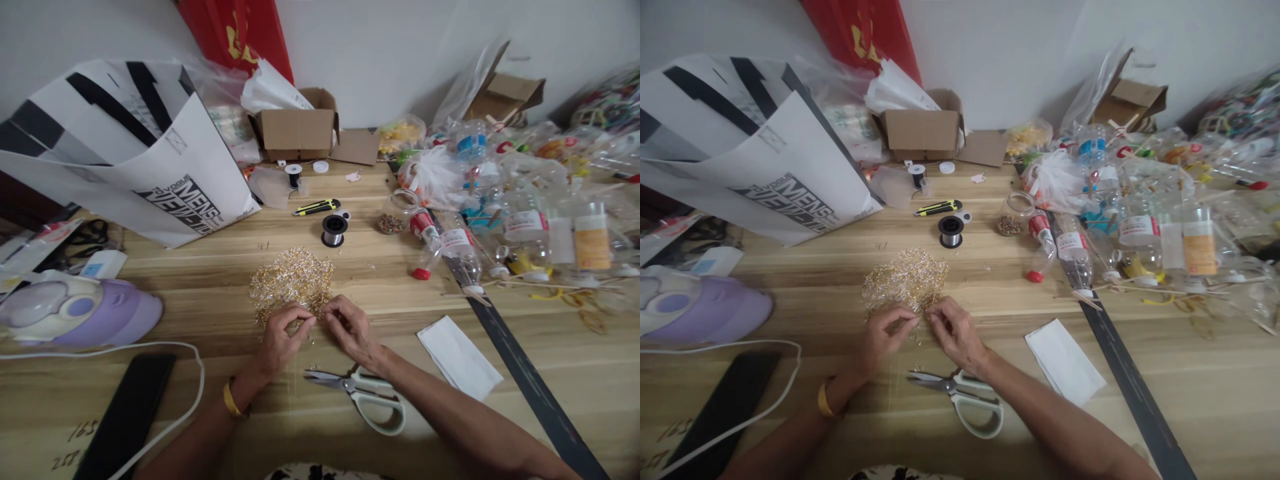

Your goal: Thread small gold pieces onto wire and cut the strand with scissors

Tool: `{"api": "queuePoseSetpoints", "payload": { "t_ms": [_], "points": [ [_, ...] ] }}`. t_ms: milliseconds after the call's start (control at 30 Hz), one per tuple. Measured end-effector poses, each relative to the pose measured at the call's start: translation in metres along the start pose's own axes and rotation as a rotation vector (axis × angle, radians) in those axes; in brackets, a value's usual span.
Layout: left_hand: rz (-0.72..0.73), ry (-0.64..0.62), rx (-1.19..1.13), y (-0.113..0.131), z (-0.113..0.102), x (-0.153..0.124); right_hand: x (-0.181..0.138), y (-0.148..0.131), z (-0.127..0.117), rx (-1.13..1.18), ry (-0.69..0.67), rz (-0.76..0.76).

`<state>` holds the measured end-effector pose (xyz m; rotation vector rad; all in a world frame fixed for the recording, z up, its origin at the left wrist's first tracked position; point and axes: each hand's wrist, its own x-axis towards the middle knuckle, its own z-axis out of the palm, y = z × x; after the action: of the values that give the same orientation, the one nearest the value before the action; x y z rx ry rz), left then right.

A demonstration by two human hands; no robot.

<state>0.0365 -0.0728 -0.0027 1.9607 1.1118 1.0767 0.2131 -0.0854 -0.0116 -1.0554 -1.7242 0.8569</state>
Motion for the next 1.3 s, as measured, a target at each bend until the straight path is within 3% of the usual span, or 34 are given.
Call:
{"api": "queuePoseSetpoints", "payload": {
  "t_ms": [433, 867, 967, 1100, 1300],
  "points": [
    [0.002, -0.001, -0.023, 0.004, 0.0, 0.001, -0.004, 0.001, 0.004, 0.166, -0.115, 0.102],
    [-0.016, -0.042, -0.007, 0.004, -0.005, 0.001, -0.001, 0.003, 0.0, 0.07, -0.103, -0.047],
    [-0.03, -0.106, 0.021, 0.003, -0.014, 0.006, 0.0, 0.003, 0.0, 0.071, -0.088, -0.068],
    [-0.024, -0.28, 0.106, -0.001, -0.028, 0.013, 0.0, 0.005, 0.0, 0.059, -0.086, -0.057],
    [0.008, -0.509, 0.304, -0.002, -0.041, 0.016, 0.0, 0.008, 0.0, 0.066, -0.012, 0.049]
  ]
}}
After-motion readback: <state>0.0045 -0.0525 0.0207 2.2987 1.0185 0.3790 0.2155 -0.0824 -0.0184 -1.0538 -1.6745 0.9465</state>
